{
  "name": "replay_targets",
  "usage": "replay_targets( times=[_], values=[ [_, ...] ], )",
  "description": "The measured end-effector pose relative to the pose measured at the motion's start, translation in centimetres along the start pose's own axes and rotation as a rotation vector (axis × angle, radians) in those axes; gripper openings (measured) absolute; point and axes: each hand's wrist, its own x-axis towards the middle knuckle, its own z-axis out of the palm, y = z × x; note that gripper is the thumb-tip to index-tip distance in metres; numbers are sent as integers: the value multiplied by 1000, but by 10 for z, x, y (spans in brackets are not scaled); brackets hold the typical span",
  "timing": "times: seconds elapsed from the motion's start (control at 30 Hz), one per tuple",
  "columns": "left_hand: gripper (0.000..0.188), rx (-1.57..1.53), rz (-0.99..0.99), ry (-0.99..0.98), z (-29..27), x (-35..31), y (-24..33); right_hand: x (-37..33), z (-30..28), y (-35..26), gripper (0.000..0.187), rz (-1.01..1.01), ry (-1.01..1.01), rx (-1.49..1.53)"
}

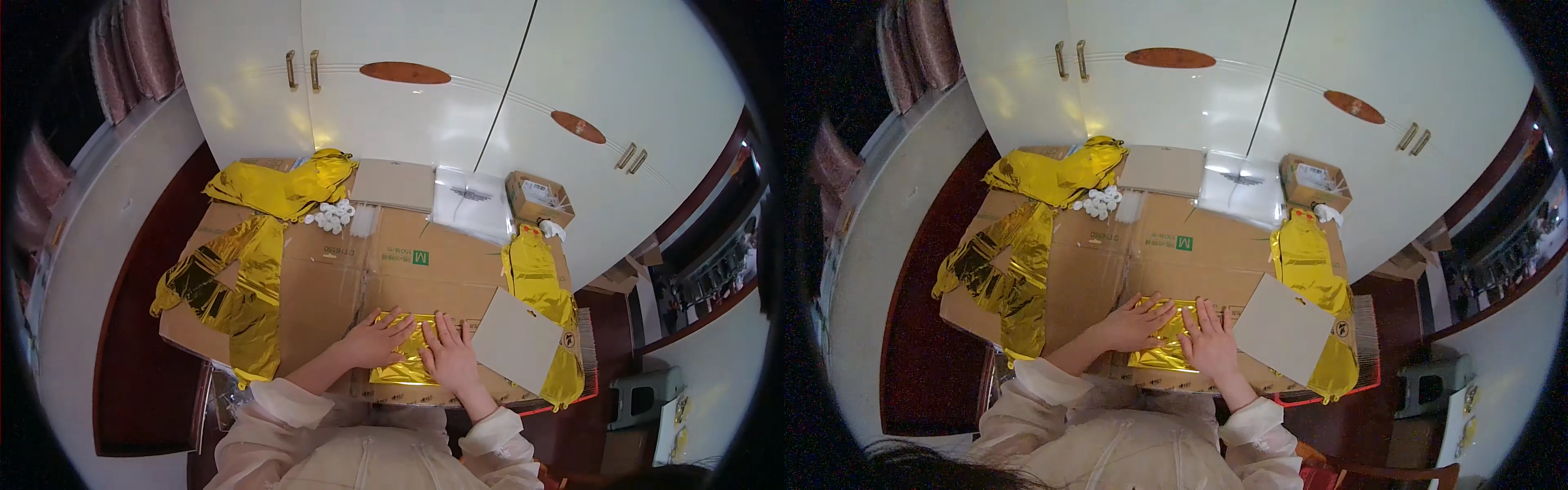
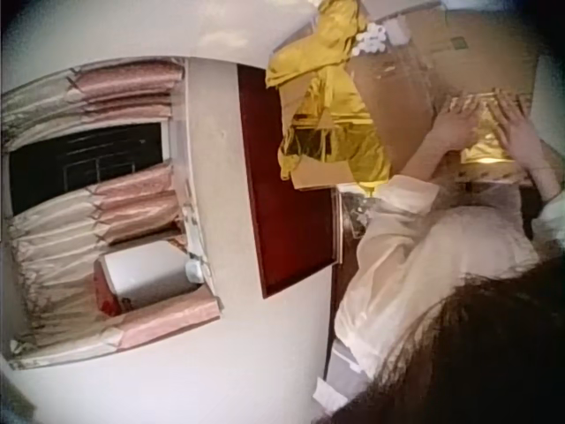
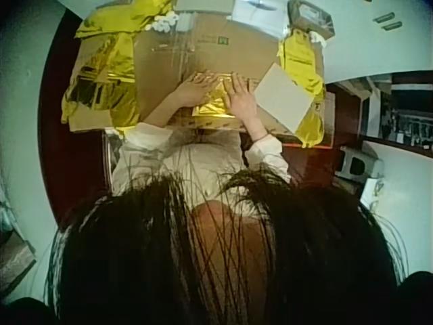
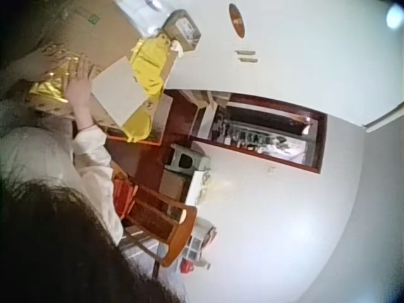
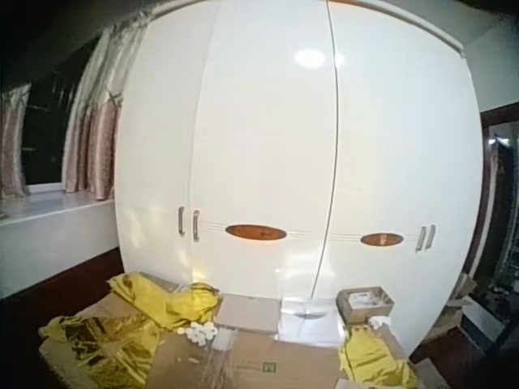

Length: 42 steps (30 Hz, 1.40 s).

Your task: Folding and preparing large gold foil decorations for packaging.

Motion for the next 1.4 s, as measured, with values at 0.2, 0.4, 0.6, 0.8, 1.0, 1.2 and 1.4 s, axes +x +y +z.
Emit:
replay_targets(
  times=[0.2, 0.4, 0.6, 0.8, 1.0, 1.2, 1.4],
  values=[
    [64, 7, 26, 12, -2, -18, -7, -1, 1, 0, 51, 1, 5, 6],
    [61, 43, -8, 99, 3, -32, -11, 1, -2, 0, 51, 7, -8, -8],
    [67, 43, -74, 278, -1, -40, 13, 0, 2, -1, 51, 13, 0, 9],
    [78, -83, -56, 511, 14, -18, 54, 0, -3, -1, 52, 3, -39, 6],
    [88, -100, -142, 599, 18, 5, 56, -1, -2, -1, 54, -5, -59, -14],
    [91, -75, -150, 571, 15, 4, 53, -1, 7, 3, 59, 9, -30, -70],
    [90, -42, -157, 524, 19, 5, 52, -2, -3, 8, 59, 29, -60, -6]
  ],
)
